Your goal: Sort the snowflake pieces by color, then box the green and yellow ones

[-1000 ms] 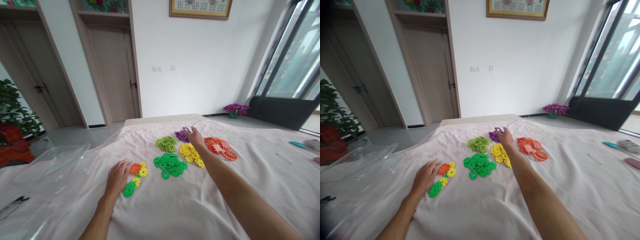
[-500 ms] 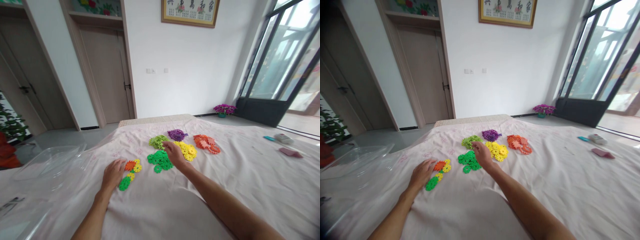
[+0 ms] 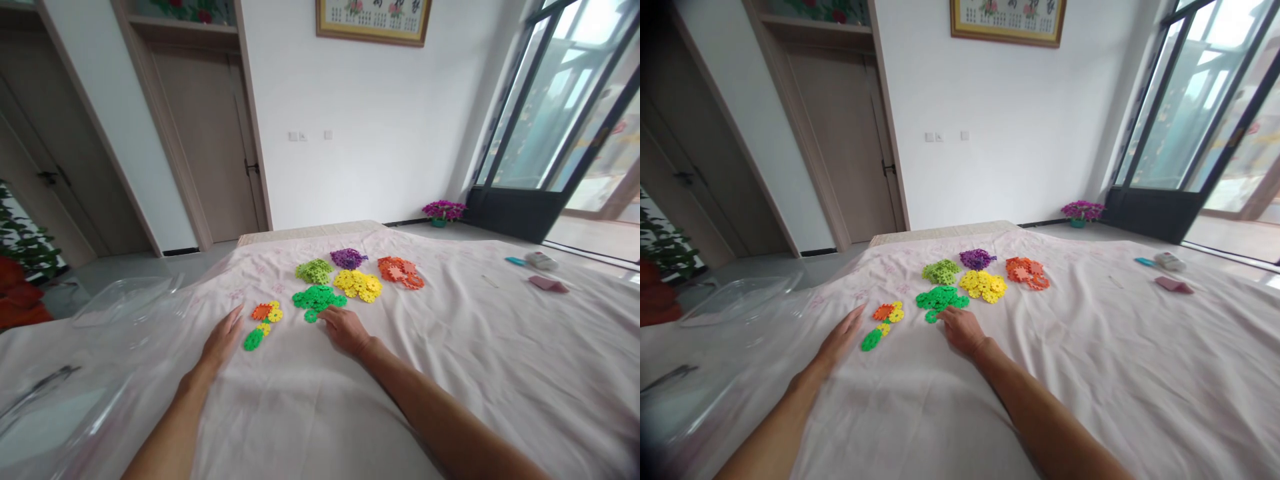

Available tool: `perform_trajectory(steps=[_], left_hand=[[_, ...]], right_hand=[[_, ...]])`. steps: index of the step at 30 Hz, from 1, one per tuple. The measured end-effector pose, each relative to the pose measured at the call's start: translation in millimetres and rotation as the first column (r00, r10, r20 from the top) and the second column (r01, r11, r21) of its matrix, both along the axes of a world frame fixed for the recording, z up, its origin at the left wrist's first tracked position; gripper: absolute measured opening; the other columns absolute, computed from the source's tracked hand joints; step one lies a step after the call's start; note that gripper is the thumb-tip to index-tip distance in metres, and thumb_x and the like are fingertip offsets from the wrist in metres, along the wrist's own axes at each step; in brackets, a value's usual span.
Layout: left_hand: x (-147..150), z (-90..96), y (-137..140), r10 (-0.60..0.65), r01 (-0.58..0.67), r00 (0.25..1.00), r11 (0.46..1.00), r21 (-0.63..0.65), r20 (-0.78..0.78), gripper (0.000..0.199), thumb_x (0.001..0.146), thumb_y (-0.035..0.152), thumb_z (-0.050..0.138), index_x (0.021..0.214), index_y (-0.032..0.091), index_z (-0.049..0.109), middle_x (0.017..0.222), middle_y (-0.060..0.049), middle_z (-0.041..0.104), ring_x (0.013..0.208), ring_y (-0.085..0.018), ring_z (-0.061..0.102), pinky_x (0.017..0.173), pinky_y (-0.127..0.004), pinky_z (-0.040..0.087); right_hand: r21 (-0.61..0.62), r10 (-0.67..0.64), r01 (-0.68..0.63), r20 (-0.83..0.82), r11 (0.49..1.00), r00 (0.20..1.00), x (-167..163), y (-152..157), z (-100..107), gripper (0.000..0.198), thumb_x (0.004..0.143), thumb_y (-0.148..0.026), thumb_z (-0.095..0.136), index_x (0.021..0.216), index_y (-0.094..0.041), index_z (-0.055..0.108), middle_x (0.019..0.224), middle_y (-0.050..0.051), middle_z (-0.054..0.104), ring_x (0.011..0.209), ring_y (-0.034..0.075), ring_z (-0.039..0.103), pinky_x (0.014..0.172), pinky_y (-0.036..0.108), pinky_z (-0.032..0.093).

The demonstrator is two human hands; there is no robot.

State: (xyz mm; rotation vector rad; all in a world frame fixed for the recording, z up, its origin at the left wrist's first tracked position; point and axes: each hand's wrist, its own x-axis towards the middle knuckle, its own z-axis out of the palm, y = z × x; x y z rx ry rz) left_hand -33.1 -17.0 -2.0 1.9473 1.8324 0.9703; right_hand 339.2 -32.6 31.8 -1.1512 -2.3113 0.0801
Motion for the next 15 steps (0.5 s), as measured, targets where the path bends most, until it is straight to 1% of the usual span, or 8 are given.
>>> perform_trajectory(steps=[3, 5, 10, 15], left_hand=[[-1, -0.6, -16, -0.017, 0.016, 0.998, 1.0, 0.01, 0.056, 0.059, 0.098, 0.05, 0.029, 0.148, 0.02, 0.039, 0.153, -0.008, 0.044, 0.142, -0.018, 0.04, 0.119, -0.038, 0.031], [-2, 0.3, -25, -0.022, 0.022, 0.999, 1.0, 0.015, 0.049, 0.06, 0.097, 0.05, 0.029, 0.148, 0.018, 0.039, 0.154, -0.009, 0.043, 0.142, -0.019, 0.039, 0.12, -0.038, 0.029], [-3, 6.0, -41, -0.066, 0.068, 0.995, 0.997, 0.03, -0.076, 0.058, 0.097, 0.046, 0.031, 0.146, 0.017, 0.043, 0.151, -0.01, 0.047, 0.139, -0.019, 0.044, 0.119, -0.038, 0.032], [-4, 8.0, -43, -0.09, 0.103, 0.977, 0.993, 0.06, -0.196, 0.053, 0.096, 0.045, 0.034, 0.139, 0.019, 0.052, 0.144, -0.009, 0.056, 0.135, -0.02, 0.049, 0.117, -0.038, 0.035]], right_hand=[[-0.021, -0.036, 0.037, 0.009, 0.999, 0.999, -2, 1, 0, 0.035, 0.087, -0.007, 0.046, 0.109, -0.022, 0.069, 0.1, 0.005, 0.07, 0.092, 0.017, 0.063, 0.082, 0.024, 0.046], [-0.026, -0.061, 0.061, 0.017, 0.998, 0.998, -2, 1, 1, 0.033, 0.088, -0.009, 0.046, 0.108, -0.022, 0.07, 0.099, 0.005, 0.07, 0.091, 0.017, 0.063, 0.081, 0.025, 0.045], [-0.041, -0.086, 0.087, 0.027, 0.995, 0.996, -1, 0, 3, 0.031, 0.089, -0.011, 0.047, 0.106, -0.022, 0.07, 0.099, 0.005, 0.07, 0.091, 0.018, 0.063, 0.081, 0.025, 0.044], [-0.043, -0.075, 0.076, 0.028, 0.996, 0.997, 1, 0, 1, 0.03, 0.09, -0.012, 0.047, 0.106, -0.023, 0.07, 0.1, 0.005, 0.07, 0.092, 0.018, 0.063, 0.081, 0.024, 0.043]])
